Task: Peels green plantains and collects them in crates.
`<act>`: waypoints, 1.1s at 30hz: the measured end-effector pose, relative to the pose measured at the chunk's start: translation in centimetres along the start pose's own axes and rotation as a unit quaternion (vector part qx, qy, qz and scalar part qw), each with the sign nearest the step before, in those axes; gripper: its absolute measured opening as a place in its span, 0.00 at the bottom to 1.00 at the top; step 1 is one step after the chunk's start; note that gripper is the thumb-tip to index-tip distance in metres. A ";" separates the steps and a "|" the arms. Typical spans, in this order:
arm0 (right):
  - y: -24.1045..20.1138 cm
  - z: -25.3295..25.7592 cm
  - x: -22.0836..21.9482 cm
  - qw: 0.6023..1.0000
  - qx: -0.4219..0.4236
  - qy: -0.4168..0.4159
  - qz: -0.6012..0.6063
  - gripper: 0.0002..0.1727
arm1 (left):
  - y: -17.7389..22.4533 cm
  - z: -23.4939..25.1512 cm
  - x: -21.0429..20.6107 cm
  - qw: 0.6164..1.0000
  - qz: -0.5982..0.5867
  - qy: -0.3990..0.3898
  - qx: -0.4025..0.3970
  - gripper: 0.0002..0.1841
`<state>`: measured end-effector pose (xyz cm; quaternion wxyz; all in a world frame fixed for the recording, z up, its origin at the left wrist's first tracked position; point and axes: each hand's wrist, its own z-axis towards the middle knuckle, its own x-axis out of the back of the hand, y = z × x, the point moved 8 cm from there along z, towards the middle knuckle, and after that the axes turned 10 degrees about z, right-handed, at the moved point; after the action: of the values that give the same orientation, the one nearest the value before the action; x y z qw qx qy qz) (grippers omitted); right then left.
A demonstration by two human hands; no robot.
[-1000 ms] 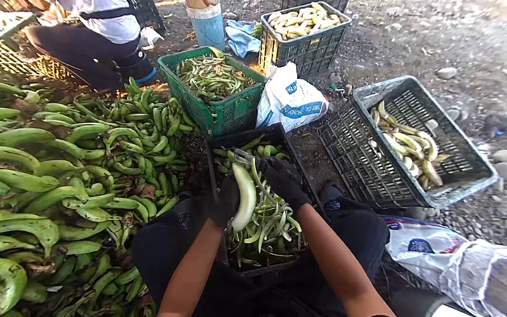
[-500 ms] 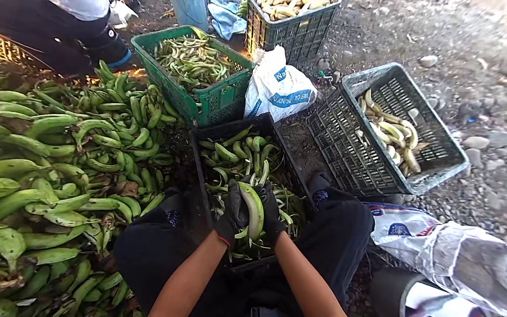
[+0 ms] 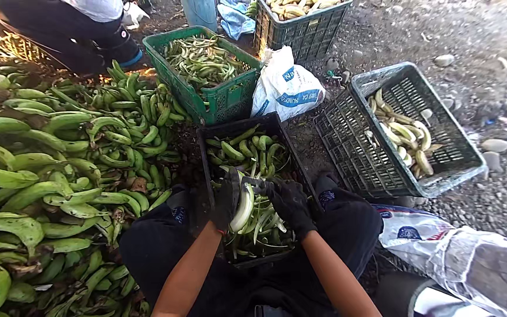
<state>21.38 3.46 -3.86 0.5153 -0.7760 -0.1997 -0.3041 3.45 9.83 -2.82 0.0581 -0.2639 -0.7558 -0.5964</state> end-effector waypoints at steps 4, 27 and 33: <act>-0.7 3.2 -0.1 0.999 -0.021 -0.022 0.020 0.32 | 1.6 -1.9 -2.1 0.995 -0.012 -0.093 0.017 0.26; -4.0 -0.5 -1.9 0.999 0.031 0.011 0.006 0.34 | -1.7 0.8 3.9 0.989 -0.041 0.137 0.044 0.15; -3.9 -1.0 -1.1 0.994 0.067 0.090 0.004 0.38 | 2.3 -0.3 2.9 0.992 0.123 -0.001 -0.003 0.19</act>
<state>17.91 4.08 -1.69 0.5830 -0.7099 -0.1697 -0.3568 1.92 10.81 0.43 0.1297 -0.3551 -0.7162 -0.5866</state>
